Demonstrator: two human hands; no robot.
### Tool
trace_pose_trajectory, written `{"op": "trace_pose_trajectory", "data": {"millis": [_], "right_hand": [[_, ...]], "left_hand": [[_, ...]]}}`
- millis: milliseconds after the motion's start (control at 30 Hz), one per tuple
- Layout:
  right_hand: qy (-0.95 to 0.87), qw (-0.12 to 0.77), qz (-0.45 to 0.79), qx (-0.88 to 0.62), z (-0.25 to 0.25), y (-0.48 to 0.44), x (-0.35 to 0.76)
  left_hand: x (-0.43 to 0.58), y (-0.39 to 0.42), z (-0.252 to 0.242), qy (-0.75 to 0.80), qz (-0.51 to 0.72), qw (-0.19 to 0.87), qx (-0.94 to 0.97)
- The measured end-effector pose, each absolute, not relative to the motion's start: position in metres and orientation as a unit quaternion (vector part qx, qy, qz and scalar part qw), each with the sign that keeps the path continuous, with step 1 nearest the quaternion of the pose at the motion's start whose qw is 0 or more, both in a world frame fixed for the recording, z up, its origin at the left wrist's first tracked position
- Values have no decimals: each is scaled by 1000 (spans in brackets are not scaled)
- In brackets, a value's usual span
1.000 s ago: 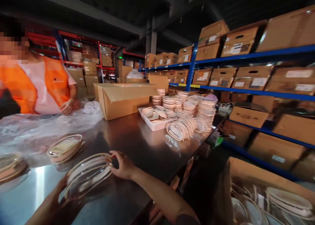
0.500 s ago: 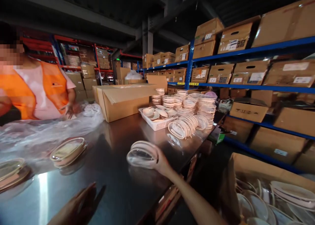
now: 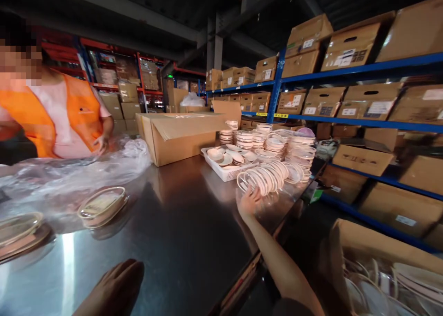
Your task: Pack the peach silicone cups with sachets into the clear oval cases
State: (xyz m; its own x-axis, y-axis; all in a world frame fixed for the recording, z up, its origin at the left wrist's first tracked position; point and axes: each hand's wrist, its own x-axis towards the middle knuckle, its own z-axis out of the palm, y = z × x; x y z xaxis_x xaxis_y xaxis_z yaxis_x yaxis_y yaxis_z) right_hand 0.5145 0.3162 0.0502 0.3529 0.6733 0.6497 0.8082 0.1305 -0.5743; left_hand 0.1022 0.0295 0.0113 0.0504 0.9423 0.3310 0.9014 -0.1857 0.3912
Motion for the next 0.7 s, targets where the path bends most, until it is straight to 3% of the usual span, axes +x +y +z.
{"op": "trace_pose_trajectory", "data": {"millis": [200, 367, 567, 700], "right_hand": [[-685, 436, -105, -574, 44, 319, 456], [-747, 386, -58, -538, 59, 328, 426], [-900, 291, 52, -320, 45, 273, 245], [-937, 256, 110, -209, 49, 228, 135]], "left_hand": [[100, 27, 25, 664, 163, 101, 723], [122, 23, 38, 699, 165, 71, 692], [131, 24, 48, 715, 227, 94, 655], [111, 31, 36, 775, 282, 57, 562]]}}
